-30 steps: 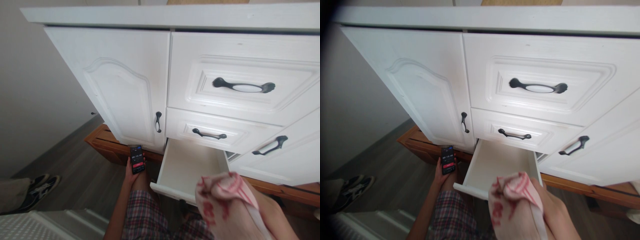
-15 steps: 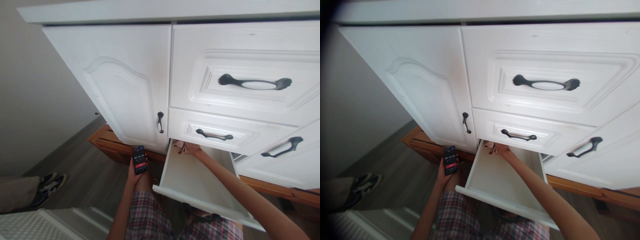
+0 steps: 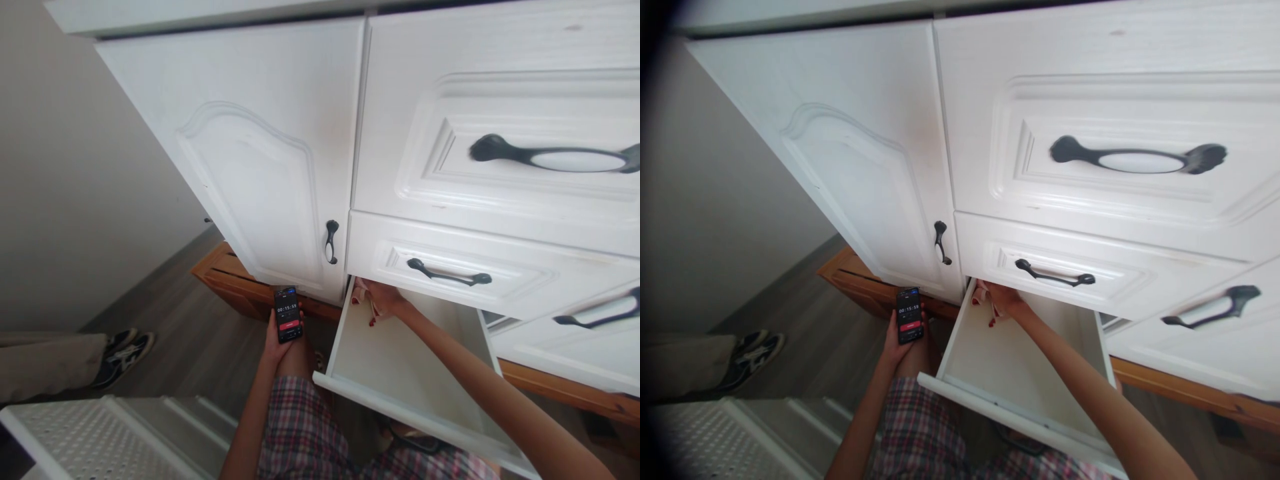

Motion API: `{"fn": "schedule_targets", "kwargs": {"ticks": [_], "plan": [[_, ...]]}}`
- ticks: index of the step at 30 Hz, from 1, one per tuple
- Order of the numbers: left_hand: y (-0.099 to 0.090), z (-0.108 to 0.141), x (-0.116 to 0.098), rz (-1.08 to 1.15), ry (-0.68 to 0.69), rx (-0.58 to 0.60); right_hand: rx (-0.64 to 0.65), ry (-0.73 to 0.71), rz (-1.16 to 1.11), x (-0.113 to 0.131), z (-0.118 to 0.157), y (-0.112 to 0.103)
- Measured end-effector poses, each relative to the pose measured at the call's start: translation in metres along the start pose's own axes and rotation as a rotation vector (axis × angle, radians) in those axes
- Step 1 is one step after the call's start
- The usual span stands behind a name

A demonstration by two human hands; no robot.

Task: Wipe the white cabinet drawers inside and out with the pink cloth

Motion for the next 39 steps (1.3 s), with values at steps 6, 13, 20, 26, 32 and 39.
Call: {"fn": "schedule_targets", "kwargs": {"ticks": [6,13,20,26,32,39], "plan": [[0.001,-0.001,0.0,0.0,-0.008,0.019,0.228,-0.174,0.184,0.022,0.038,0.027],[-0.004,-0.002,-0.001,0.01,-0.004,0.029,0.466,-0.449,0.023,0.076,0.109,0.045],[-0.007,-0.002,0.0,0.011,-0.026,0.031,0.628,-0.485,-0.057,0.069,0.13,0.049],[-0.007,-0.001,0.0,0.003,-0.029,0.023,0.742,-0.334,-0.201,-0.001,0.171,0.043],[-0.007,-0.001,-0.001,0.011,-0.006,0.011,0.735,-0.245,-0.026,-0.063,0.213,0.032],[-0.006,-0.001,-0.001,0.023,-0.012,0.003,0.518,-0.011,0.418,-0.102,0.19,0.012]]}}
Point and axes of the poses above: each hand's wrist, its own z-axis away from the middle knuckle, its own y-axis out of the palm, x = y × z, the point moved 6 cm from there along -z, towards the middle knuckle, and after that the axes turned 13 degrees about z, right-handed, at the moved point
